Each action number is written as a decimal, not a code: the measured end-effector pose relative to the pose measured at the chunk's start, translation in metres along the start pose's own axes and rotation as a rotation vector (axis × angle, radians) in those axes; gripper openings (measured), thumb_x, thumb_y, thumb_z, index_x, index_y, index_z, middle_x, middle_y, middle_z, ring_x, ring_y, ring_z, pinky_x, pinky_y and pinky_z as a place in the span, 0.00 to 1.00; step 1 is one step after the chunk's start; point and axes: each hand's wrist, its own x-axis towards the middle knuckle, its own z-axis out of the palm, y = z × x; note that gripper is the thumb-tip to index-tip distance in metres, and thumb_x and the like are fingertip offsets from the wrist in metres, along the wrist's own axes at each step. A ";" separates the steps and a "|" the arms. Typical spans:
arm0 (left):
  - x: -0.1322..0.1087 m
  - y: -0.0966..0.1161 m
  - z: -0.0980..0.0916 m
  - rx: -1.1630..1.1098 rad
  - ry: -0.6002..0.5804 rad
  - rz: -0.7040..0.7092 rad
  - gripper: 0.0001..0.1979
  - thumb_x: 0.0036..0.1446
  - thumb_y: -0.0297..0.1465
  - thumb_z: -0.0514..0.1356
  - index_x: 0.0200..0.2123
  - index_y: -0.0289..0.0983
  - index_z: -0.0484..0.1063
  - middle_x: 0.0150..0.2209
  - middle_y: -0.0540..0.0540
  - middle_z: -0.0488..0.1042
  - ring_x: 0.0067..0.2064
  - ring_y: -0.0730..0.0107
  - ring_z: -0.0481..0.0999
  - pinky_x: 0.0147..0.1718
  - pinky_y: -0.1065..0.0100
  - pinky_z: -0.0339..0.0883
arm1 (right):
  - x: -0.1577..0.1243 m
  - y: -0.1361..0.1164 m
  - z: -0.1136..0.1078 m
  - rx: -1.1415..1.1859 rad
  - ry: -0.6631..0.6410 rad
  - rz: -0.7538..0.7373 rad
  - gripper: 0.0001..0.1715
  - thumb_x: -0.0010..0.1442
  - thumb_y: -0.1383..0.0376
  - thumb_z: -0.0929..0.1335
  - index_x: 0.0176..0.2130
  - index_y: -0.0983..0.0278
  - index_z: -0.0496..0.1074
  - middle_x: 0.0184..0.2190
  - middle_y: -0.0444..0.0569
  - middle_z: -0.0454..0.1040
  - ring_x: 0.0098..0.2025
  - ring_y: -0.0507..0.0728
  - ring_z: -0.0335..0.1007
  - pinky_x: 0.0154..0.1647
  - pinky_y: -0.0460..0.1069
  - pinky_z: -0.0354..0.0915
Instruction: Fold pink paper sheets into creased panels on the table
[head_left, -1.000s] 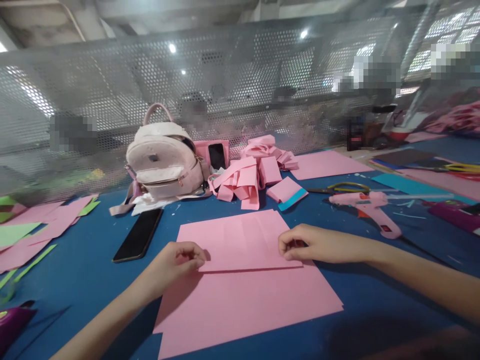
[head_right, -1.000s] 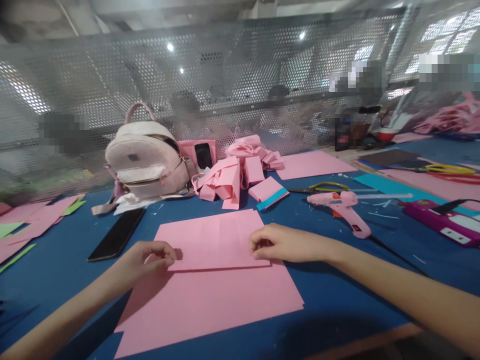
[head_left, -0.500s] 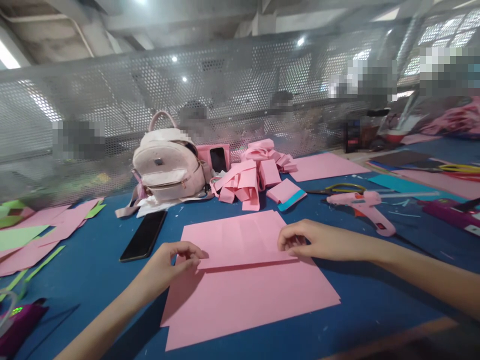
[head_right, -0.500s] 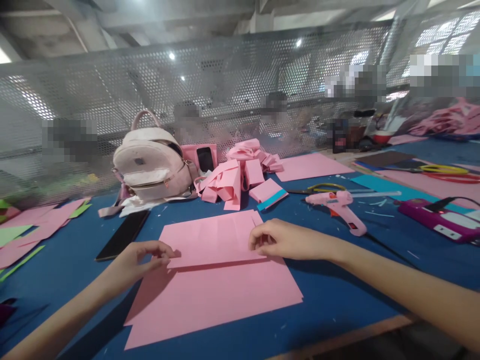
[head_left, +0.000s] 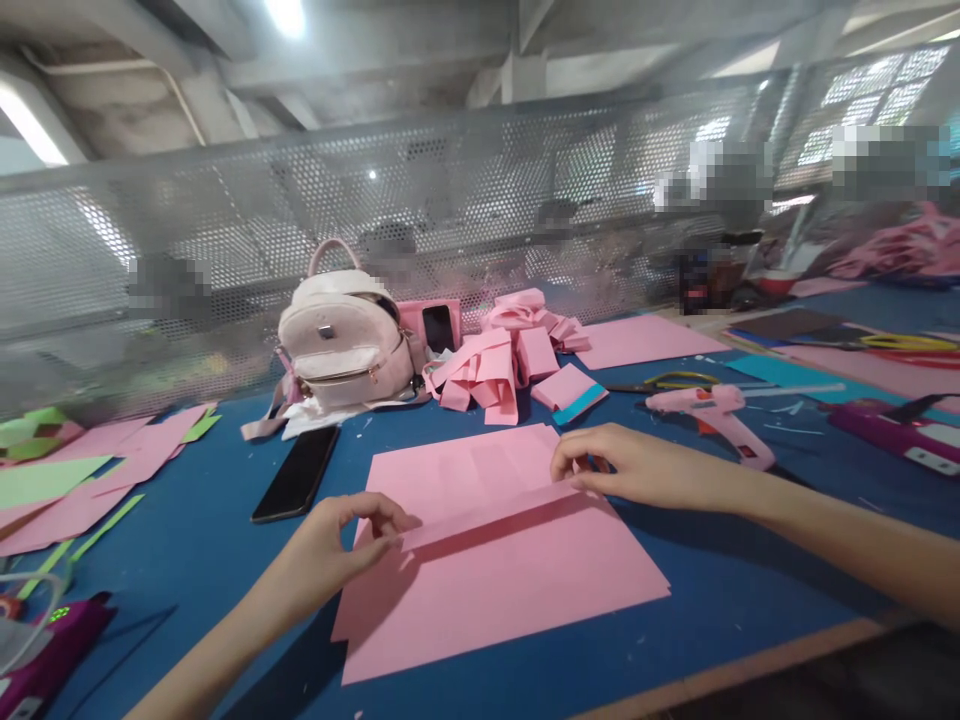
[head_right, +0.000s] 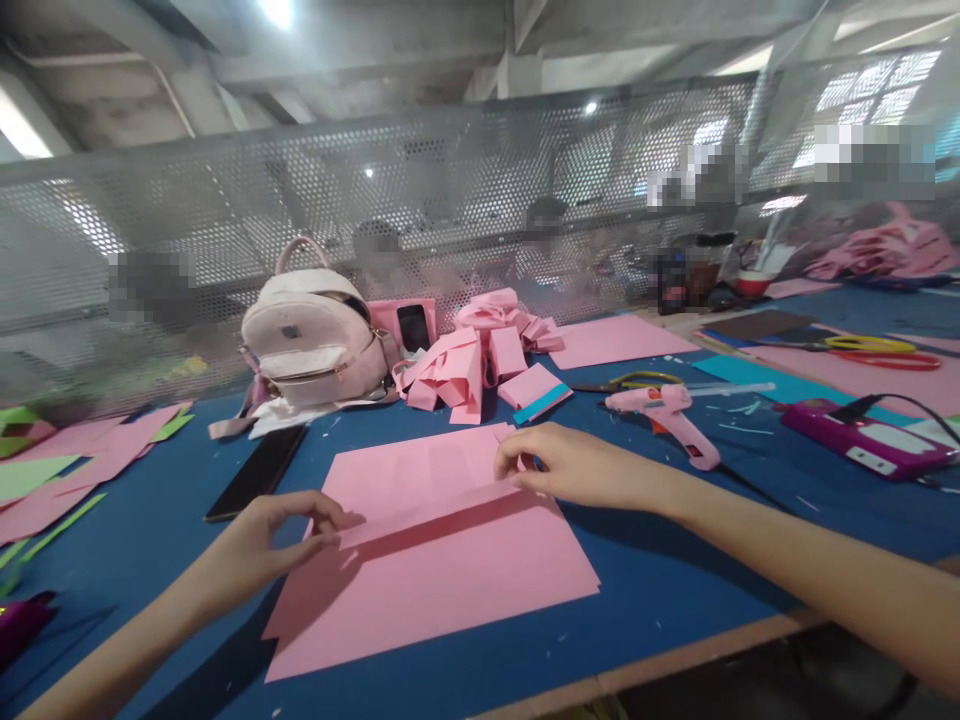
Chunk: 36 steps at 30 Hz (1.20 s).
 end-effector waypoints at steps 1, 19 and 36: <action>0.000 0.000 0.002 0.000 0.006 0.008 0.08 0.57 0.31 0.59 0.37 0.40 0.78 0.34 0.49 0.79 0.41 0.63 0.77 0.40 0.69 0.66 | 0.001 0.001 0.001 -0.012 0.003 -0.005 0.10 0.62 0.66 0.64 0.39 0.62 0.75 0.39 0.47 0.77 0.40 0.57 0.71 0.39 0.48 0.61; 0.037 0.012 0.044 0.207 -0.216 0.157 0.10 0.64 0.30 0.57 0.28 0.39 0.67 0.29 0.53 0.75 0.34 0.70 0.71 0.38 0.68 0.59 | 0.031 -0.005 0.030 -0.099 -0.182 -0.025 0.07 0.57 0.73 0.66 0.32 0.62 0.71 0.33 0.43 0.72 0.36 0.53 0.67 0.36 0.47 0.57; 0.058 -0.028 0.065 0.790 0.222 0.732 0.15 0.67 0.26 0.47 0.33 0.38 0.71 0.27 0.46 0.77 0.24 0.65 0.75 0.24 0.64 0.65 | 0.048 0.012 0.086 -0.264 0.061 -0.271 0.03 0.63 0.69 0.65 0.35 0.62 0.67 0.32 0.46 0.70 0.34 0.56 0.61 0.36 0.52 0.55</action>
